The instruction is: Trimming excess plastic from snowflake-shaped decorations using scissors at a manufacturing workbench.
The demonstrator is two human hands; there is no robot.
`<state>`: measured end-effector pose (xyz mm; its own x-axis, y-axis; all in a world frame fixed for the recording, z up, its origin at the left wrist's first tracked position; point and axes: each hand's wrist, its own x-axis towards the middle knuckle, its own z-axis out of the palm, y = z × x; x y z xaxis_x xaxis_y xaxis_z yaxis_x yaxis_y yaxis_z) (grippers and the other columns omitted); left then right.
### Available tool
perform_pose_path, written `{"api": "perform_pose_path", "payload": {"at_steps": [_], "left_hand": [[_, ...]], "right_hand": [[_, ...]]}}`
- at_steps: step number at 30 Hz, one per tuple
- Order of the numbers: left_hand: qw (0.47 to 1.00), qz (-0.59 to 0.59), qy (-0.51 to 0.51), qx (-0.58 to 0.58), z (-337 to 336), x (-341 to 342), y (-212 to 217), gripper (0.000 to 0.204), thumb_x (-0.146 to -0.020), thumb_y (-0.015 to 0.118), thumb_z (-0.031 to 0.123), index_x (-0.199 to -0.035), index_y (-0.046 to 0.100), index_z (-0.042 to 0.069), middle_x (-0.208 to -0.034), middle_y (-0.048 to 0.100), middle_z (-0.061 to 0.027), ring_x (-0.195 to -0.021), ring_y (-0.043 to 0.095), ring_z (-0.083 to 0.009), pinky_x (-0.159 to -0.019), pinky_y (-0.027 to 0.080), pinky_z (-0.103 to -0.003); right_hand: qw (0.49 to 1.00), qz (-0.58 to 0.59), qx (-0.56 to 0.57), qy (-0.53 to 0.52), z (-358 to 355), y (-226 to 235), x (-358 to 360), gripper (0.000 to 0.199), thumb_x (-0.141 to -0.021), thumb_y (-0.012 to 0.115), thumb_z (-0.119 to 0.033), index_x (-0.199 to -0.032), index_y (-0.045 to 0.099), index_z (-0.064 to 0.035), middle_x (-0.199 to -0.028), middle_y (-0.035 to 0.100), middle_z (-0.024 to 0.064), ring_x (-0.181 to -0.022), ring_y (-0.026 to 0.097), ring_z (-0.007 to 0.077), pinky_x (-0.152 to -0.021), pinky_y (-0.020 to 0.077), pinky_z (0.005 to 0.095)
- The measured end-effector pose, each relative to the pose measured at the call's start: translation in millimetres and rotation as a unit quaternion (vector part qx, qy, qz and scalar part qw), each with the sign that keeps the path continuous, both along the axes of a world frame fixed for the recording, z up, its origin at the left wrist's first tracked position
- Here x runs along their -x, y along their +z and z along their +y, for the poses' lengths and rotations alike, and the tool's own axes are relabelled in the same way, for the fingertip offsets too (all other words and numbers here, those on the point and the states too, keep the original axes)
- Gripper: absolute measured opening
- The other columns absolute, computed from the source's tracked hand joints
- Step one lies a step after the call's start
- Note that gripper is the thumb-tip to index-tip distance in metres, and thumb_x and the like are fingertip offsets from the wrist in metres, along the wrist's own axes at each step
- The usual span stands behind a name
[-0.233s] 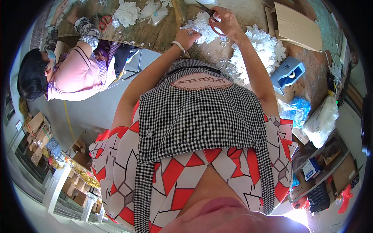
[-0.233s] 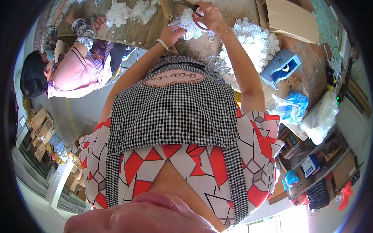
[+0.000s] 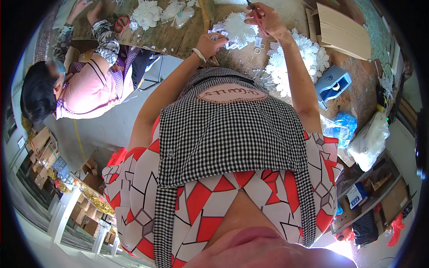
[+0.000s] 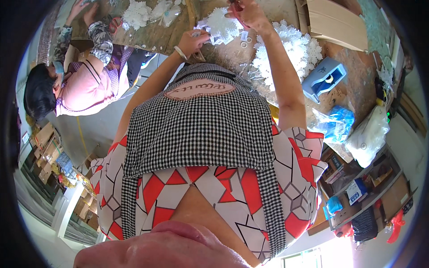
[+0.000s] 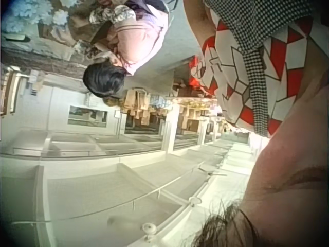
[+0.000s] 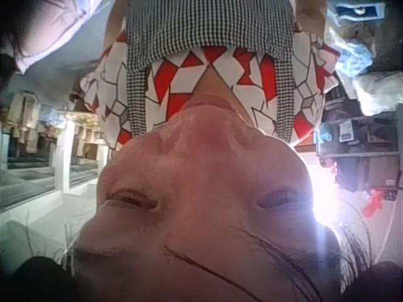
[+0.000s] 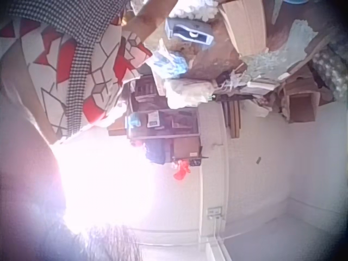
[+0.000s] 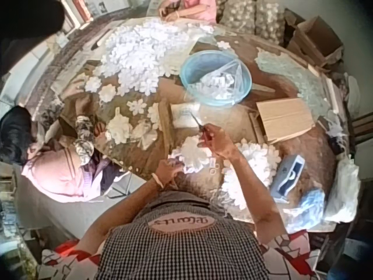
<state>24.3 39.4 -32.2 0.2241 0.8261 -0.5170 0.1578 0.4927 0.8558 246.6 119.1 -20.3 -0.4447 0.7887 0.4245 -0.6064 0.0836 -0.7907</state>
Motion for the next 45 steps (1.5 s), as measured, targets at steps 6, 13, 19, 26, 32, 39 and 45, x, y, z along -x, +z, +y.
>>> {"api": "perform_pose_path", "payload": {"at_steps": [6, 13, 19, 26, 32, 39, 45], "left_hand": [[0.998, -0.051, 0.021, 0.038, 3, 1, 8, 0.017, -0.071, 0.066, 0.018, -0.079, 0.063, 0.003, -0.053, 0.049, 0.0024, -0.044, 0.041, -0.0044, -0.039, 0.03, -0.02], [0.987, -0.081, 0.089, 0.109, 3, 4, 19, 0.016, -0.077, 0.064, 0.013, -0.091, 0.06, 0.005, -0.057, 0.043, 0.0056, -0.042, 0.032, -0.0018, -0.037, 0.021, -0.017], [0.968, -0.208, 0.115, 0.081, 12, 26, 40, 0.02, -0.08, 0.06, 0.012, -0.097, 0.06, 0.001, -0.057, 0.041, 0.0063, -0.042, 0.028, -0.0009, -0.037, 0.018, -0.017], [0.973, -0.181, 0.096, 0.105, 15, 14, 43, 0.028, -0.076, 0.065, 0.012, -0.102, 0.057, 0.003, -0.058, 0.044, 0.0045, -0.042, 0.031, -0.0019, -0.037, 0.02, -0.017], [0.986, -0.104, 0.065, 0.115, 13, 3, 51, 0.025, -0.08, 0.06, 0.01, -0.103, 0.053, 0.002, -0.055, 0.037, 0.0065, -0.043, 0.03, -0.0017, -0.037, 0.018, -0.018], [0.971, -0.199, 0.053, 0.125, 17, 15, 44, 0.021, -0.081, 0.059, 0.013, -0.099, 0.054, 0.004, -0.055, 0.036, 0.007, -0.043, 0.029, -0.0013, -0.037, 0.019, -0.017], [0.958, -0.246, 0.116, 0.09, 21, 23, 55, 0.023, -0.082, 0.058, 0.015, -0.101, 0.056, 0.002, -0.057, 0.035, 0.0067, -0.043, 0.029, -0.0015, -0.037, 0.02, -0.017]], "right_hand": [[0.979, -0.148, 0.141, 0.006, -2, 20, -4, 0.032, -0.074, 0.067, -0.012, -0.097, 0.048, -0.0024, -0.08, 0.049, 0.0011, -0.069, 0.046, 0.0092, -0.068, 0.0469, 0.0265], [0.932, -0.349, 0.062, -0.077, -7, 20, 4, 0.037, -0.073, 0.069, -0.02, -0.099, 0.05, -0.002, -0.072, 0.051, 0.0019, -0.063, 0.053, 0.0125, -0.065, 0.0492, 0.0288], [0.965, -0.2, 0.171, 0.007, 2, 43, -8, 0.043, -0.073, 0.07, -0.02, -0.1, 0.048, 0.0041, -0.077, 0.055, 0.0068, -0.074, 0.06, 0.0173, -0.076, 0.0502, 0.0318], [0.98, -0.01, 0.195, 0.044, 1, 55, -1, 0.032, -0.076, 0.065, -0.012, -0.098, 0.048, 0.0034, -0.073, 0.053, 0.0046, -0.069, 0.059, 0.0154, -0.069, 0.0501, 0.0267], [0.875, -0.434, 0.185, -0.112, -3, 72, 1, 0.043, -0.069, 0.071, -0.018, -0.097, 0.047, 0.0024, -0.069, 0.049, 0.0014, -0.067, 0.058, 0.0151, -0.07, 0.0491, 0.0266], [0.953, -0.059, 0.296, 0.014, 12, 58, -14, 0.025, -0.075, 0.062, -0.004, -0.095, 0.048, -0.0025, -0.068, 0.058, 0.0063, -0.058, 0.06, 0.0155, -0.052, 0.0505, 0.0265], [0.93, -0.122, 0.346, -0.016, 4, 80, -13, 0.03, -0.072, 0.065, 0.0, -0.096, 0.049, -0.0039, -0.071, 0.06, 0.0077, -0.052, 0.058, 0.017, -0.045, 0.0487, 0.0278]]}}
